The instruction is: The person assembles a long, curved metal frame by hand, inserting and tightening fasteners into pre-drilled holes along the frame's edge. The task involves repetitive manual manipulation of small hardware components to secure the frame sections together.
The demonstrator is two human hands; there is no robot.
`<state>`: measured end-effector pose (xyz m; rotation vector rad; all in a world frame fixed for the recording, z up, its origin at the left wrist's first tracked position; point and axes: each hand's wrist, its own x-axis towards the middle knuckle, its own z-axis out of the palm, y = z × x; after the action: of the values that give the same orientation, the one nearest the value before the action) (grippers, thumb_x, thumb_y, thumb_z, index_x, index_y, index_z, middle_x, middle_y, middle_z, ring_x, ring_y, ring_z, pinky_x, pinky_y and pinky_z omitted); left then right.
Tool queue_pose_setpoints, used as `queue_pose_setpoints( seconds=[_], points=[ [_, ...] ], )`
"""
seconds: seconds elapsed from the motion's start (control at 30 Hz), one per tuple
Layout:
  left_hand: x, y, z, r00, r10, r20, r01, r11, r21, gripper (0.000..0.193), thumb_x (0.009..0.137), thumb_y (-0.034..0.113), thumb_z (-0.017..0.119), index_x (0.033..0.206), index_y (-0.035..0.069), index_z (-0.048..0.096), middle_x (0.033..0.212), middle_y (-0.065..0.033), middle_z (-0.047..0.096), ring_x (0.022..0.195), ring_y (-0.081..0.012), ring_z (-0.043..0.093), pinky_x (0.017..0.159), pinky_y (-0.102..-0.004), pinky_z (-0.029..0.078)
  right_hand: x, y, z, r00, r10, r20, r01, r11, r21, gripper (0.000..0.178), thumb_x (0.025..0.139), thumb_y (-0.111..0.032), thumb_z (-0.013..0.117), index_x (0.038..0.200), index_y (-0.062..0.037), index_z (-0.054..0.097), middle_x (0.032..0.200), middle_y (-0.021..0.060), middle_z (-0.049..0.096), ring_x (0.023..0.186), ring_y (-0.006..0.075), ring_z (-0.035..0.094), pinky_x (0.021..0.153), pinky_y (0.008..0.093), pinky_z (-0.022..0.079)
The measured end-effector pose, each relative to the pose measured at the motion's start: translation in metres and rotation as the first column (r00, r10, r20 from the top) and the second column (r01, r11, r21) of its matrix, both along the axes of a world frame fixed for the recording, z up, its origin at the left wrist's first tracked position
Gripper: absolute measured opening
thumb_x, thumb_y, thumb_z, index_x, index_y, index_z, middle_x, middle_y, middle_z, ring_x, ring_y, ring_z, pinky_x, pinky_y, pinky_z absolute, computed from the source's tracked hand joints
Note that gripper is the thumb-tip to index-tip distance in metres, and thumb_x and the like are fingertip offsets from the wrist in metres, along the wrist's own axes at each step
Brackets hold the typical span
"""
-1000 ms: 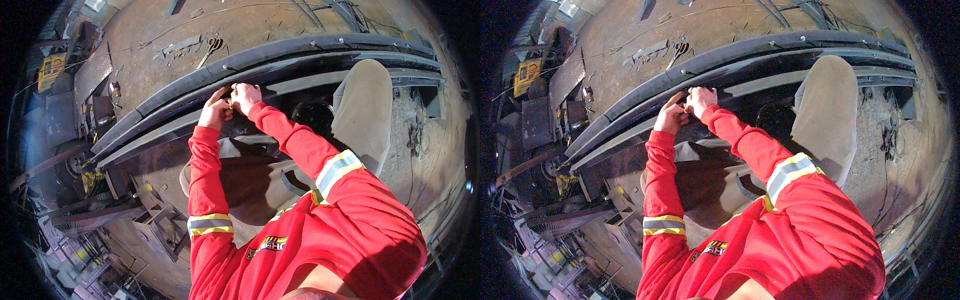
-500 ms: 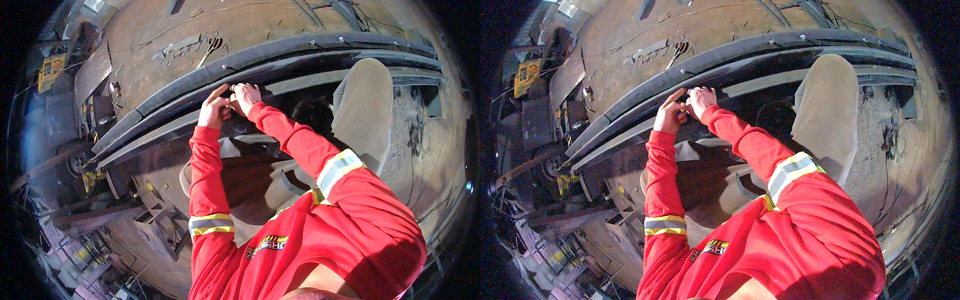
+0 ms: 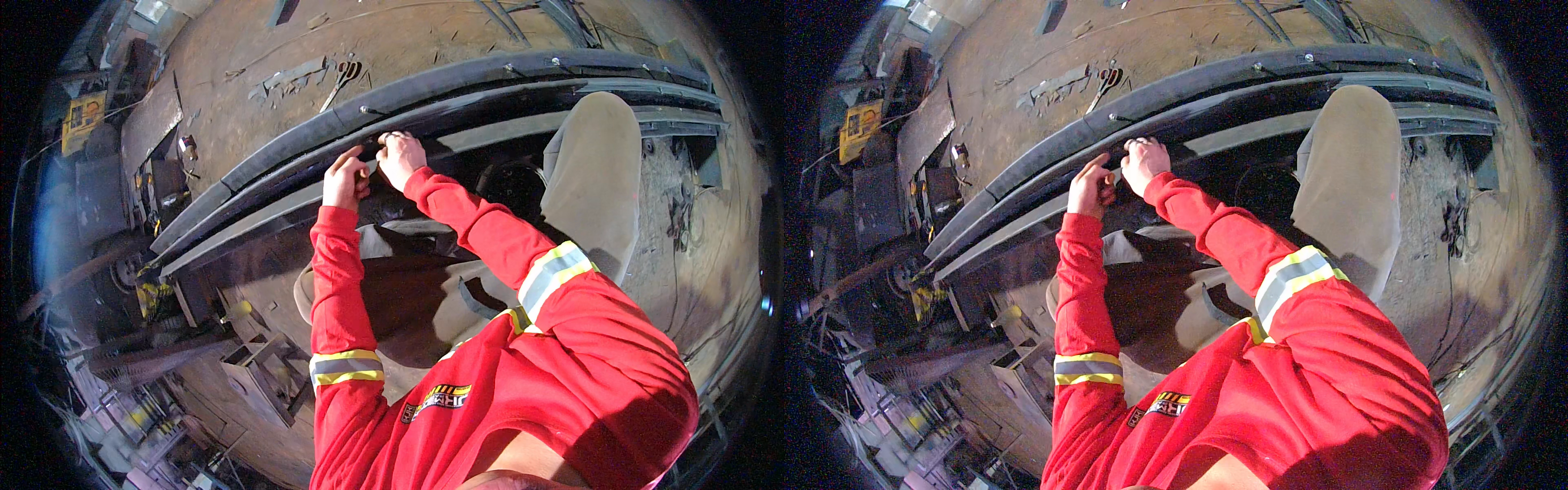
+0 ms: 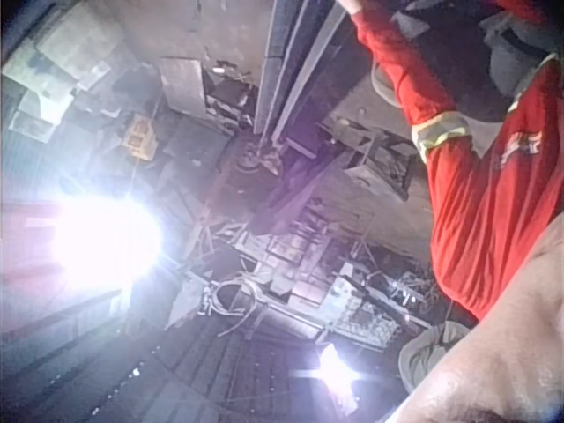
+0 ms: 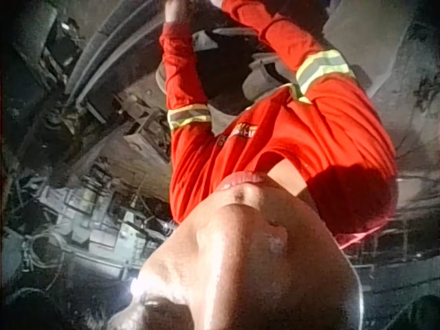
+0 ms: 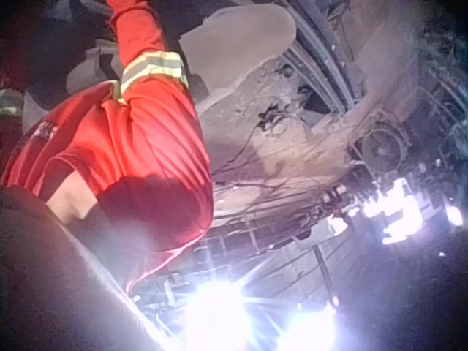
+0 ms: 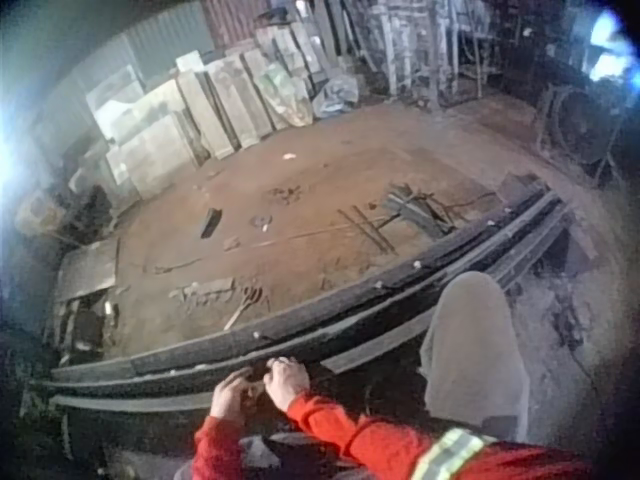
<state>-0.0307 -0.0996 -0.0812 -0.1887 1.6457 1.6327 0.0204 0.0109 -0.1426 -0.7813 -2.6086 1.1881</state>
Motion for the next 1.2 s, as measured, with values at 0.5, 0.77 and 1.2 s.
queue_pose_setpoints(
  seconds=[0.5,0.77,1.2],
  points=[
    [0.002,0.011,-0.006,0.994,-0.085,-0.063,0.081,0.994,-0.067,0.042,0.076,0.006,0.050,0.118,0.001,0.053,0.057,-0.0009,0.046,0.041,-0.0082,0.035,0.038,-0.0226,0.027,0.003,-0.002,-0.016,0.994,0.058,-0.091,-0.052,0.996,0.070,0.025,0.077,-0.021,0.058,0.101,-0.0142,0.061,0.105,0.0053,0.061,0.101,0.0245,0.054,0.086,0.0410,0.041],
    [0.001,0.008,-0.007,0.995,0.022,-0.100,-0.041,0.980,-0.193,0.035,0.074,0.007,0.051,0.108,0.005,0.059,0.055,0.0000,0.046,0.039,-0.0092,0.035,0.036,-0.0240,0.027,0.005,-0.003,-0.017,0.991,0.039,-0.130,-0.033,0.999,0.042,0.025,0.075,-0.019,0.058,0.098,-0.0113,0.061,0.102,0.0072,0.061,0.100,0.0265,0.054,0.087,0.0400,0.041],
    [0.005,0.016,-0.001,0.985,-0.093,-0.149,0.058,0.973,-0.223,0.008,0.076,0.010,0.053,0.079,0.006,0.059,0.056,-0.0005,0.047,0.041,-0.0083,0.037,0.038,-0.0224,0.027,0.005,-0.001,-0.017,0.985,0.066,-0.161,-0.056,0.996,0.065,0.030,0.072,-0.017,0.058,0.101,-0.0074,0.060,0.100,0.0127,0.062,0.096,0.0298,0.056,0.081,0.0413,0.044]
  ],
)
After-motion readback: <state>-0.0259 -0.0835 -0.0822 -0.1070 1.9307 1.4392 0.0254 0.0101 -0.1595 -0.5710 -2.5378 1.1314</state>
